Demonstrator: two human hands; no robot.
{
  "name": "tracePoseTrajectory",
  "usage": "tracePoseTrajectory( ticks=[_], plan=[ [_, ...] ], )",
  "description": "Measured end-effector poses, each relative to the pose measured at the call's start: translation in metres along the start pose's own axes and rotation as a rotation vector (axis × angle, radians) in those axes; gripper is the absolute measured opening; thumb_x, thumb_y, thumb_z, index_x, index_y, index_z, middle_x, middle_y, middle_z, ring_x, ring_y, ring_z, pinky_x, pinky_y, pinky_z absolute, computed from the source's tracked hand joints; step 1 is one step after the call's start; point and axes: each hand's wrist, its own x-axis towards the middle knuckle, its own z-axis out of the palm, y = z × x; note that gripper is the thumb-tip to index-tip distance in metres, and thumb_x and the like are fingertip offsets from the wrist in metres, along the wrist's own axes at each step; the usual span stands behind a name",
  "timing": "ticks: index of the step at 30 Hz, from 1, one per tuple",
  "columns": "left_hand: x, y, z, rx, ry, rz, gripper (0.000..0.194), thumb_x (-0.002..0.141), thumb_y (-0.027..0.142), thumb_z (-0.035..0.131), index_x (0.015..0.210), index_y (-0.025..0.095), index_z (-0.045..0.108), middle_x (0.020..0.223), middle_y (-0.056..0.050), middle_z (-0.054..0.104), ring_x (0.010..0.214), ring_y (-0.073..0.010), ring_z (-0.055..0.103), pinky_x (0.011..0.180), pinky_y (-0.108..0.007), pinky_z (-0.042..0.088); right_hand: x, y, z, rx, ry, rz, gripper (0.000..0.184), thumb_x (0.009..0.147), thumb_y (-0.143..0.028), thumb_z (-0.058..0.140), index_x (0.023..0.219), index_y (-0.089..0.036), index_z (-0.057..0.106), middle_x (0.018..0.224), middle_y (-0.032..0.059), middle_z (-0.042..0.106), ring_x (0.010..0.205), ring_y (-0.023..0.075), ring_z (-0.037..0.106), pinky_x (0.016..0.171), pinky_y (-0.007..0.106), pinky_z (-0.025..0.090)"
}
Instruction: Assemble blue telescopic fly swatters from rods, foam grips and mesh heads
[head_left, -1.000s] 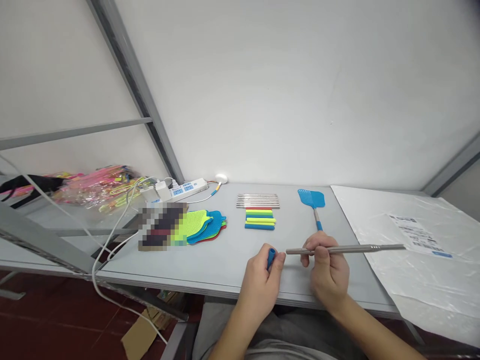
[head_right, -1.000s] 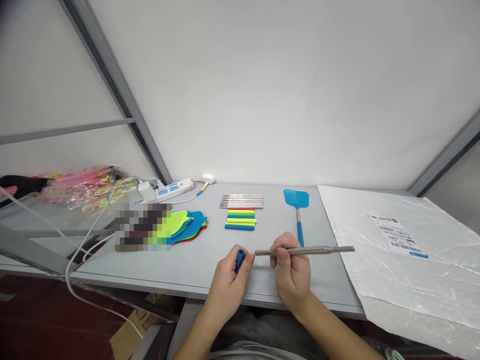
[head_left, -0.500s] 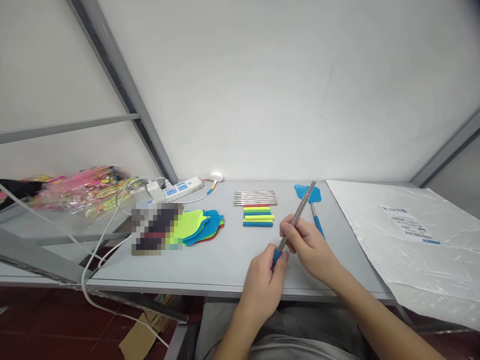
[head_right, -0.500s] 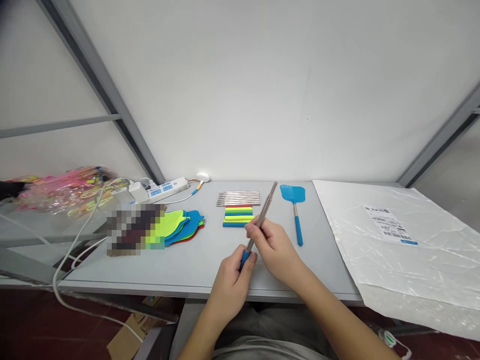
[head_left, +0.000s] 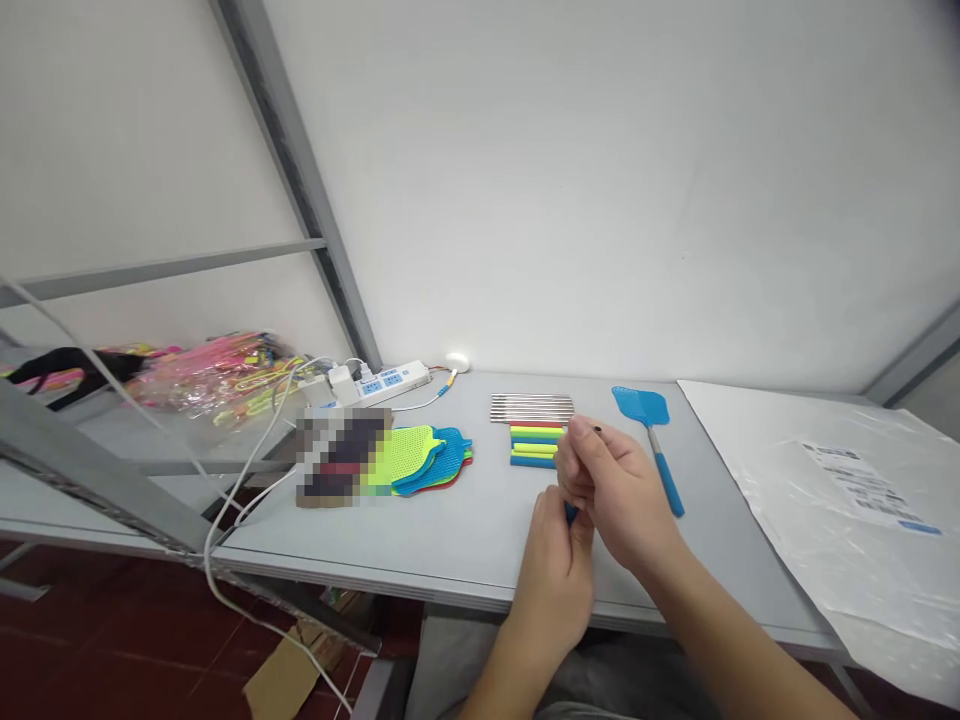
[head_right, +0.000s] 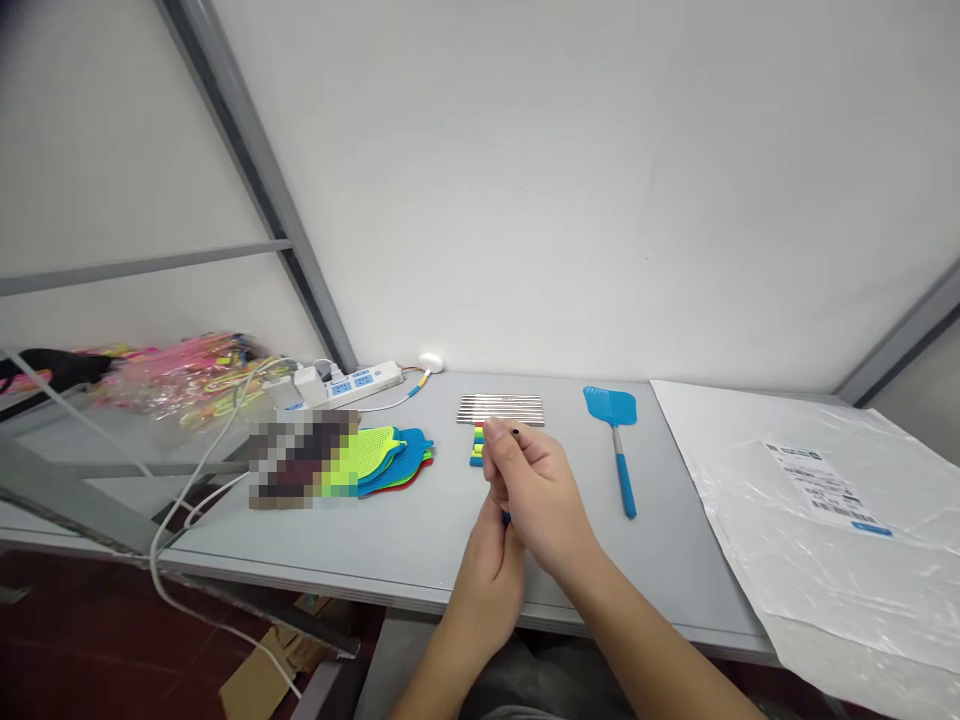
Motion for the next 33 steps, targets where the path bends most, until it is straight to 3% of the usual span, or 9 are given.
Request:
tracePoseTrajectory(
  ticks=[4, 6, 10, 14, 22, 27, 29, 31, 33],
  plan=[
    [-0.001, -0.006, -0.008, 0.071, 0.053, 0.054, 0.039, 0.093, 0.019, 0.048, 0.131, 0.024, 0.041, 0.130, -0.011, 0.047, 0.121, -0.0223, 0.045, 0.102, -0.039, 0.037, 0.008, 0.004, -0.004, -0.014, 0.039, -0.061, 0.056, 0.089, -0.063, 0.047, 0.054, -0.020, 0.041, 0.050, -0.0061, 0.027, 0.044, 0.0082, 0.025, 0.043, 0.025, 0.022],
    [-0.002, -0.011, -0.018, 0.099, 0.088, 0.038, 0.044, 0.092, 0.013, 0.045, 0.133, 0.026, 0.038, 0.134, -0.010, 0.043, 0.121, -0.0215, 0.043, 0.102, -0.040, 0.037, 0.010, 0.004, -0.008, 0.009, 0.048, -0.069, 0.060, 0.089, -0.068, 0.040, 0.052, -0.021, 0.040, 0.048, -0.0063, 0.025, 0.043, 0.0085, 0.025, 0.042, 0.026, 0.021],
    [-0.002, -0.021, -0.046, 0.138, 0.118, -0.027, 0.051, 0.084, 0.001, 0.036, 0.127, 0.026, 0.047, 0.122, -0.007, 0.050, 0.106, -0.0182, 0.051, 0.089, -0.033, 0.044, 0.011, 0.005, -0.009, -0.013, 0.083, -0.084, 0.058, 0.086, -0.067, 0.048, 0.052, -0.022, 0.036, 0.047, -0.0069, 0.024, 0.042, 0.0081, 0.024, 0.042, 0.026, 0.019],
    [0.000, -0.023, -0.065, 0.196, 0.097, -0.013, 0.056, 0.077, -0.003, 0.037, 0.122, 0.026, 0.055, 0.123, -0.007, 0.050, 0.104, -0.0178, 0.054, 0.083, -0.030, 0.046, 0.011, 0.009, -0.007, -0.044, 0.044, -0.098, 0.056, 0.084, -0.059, 0.059, 0.054, -0.022, 0.030, 0.048, -0.0079, 0.022, 0.044, 0.0074, 0.020, 0.042, 0.026, 0.017],
    [0.000, -0.015, -0.058, 0.273, -0.037, 0.013, 0.065, 0.072, -0.007, 0.036, 0.125, 0.026, 0.056, 0.121, -0.007, 0.052, 0.110, -0.0198, 0.054, 0.087, -0.031, 0.048, 0.011, 0.023, 0.001, -0.159, -0.023, -0.120, 0.051, 0.089, -0.054, 0.056, 0.057, -0.021, 0.034, 0.052, -0.0065, 0.028, 0.048, 0.0085, 0.027, 0.046, 0.026, 0.022],
    [0.003, -0.012, -0.067, 0.322, -0.028, 0.101, 0.052, 0.078, -0.003, 0.038, 0.117, 0.024, 0.060, 0.117, -0.007, 0.058, 0.109, -0.0207, 0.054, 0.090, -0.034, 0.048, 0.010, 0.033, 0.002, -0.214, -0.059, -0.127, 0.049, 0.090, -0.055, 0.053, 0.060, -0.021, 0.035, 0.054, -0.0060, 0.029, 0.051, 0.0094, 0.027, 0.047, 0.027, 0.022],
    [0.008, -0.013, -0.083, 0.427, 0.046, 0.156, 0.038, 0.083, 0.003, 0.041, 0.107, 0.023, 0.062, 0.113, -0.007, 0.060, 0.110, -0.0215, 0.054, 0.095, -0.037, 0.045, 0.008, 0.037, -0.001, -0.206, -0.058, -0.123, 0.049, 0.089, -0.057, 0.053, 0.060, -0.022, 0.034, 0.054, -0.0063, 0.028, 0.050, 0.0096, 0.025, 0.047, 0.027, 0.021],
    [0.014, -0.016, -0.103, 0.575, 0.224, 0.199, 0.028, 0.087, 0.008, 0.042, 0.100, 0.022, 0.063, 0.110, -0.007, 0.062, 0.111, -0.0232, 0.053, 0.098, -0.040, 0.041, 0.006, 0.041, -0.005, -0.207, -0.048, -0.123, 0.050, 0.088, -0.058, 0.054, 0.061, -0.022, 0.033, 0.054, -0.0066, 0.026, 0.050, 0.0097, 0.023, 0.047, 0.027, 0.019],
    [0.019, -0.021, -0.123, 0.744, 0.396, 0.153, 0.027, 0.087, 0.010, 0.044, 0.104, 0.022, 0.061, 0.113, -0.008, 0.063, 0.113, -0.0259, 0.051, 0.100, -0.043, 0.039, 0.002, 0.045, -0.007, -0.217, -0.039, -0.124, 0.050, 0.088, -0.058, 0.053, 0.060, -0.022, 0.032, 0.054, -0.0067, 0.026, 0.051, 0.0098, 0.022, 0.047, 0.027, 0.019]
  ],
)
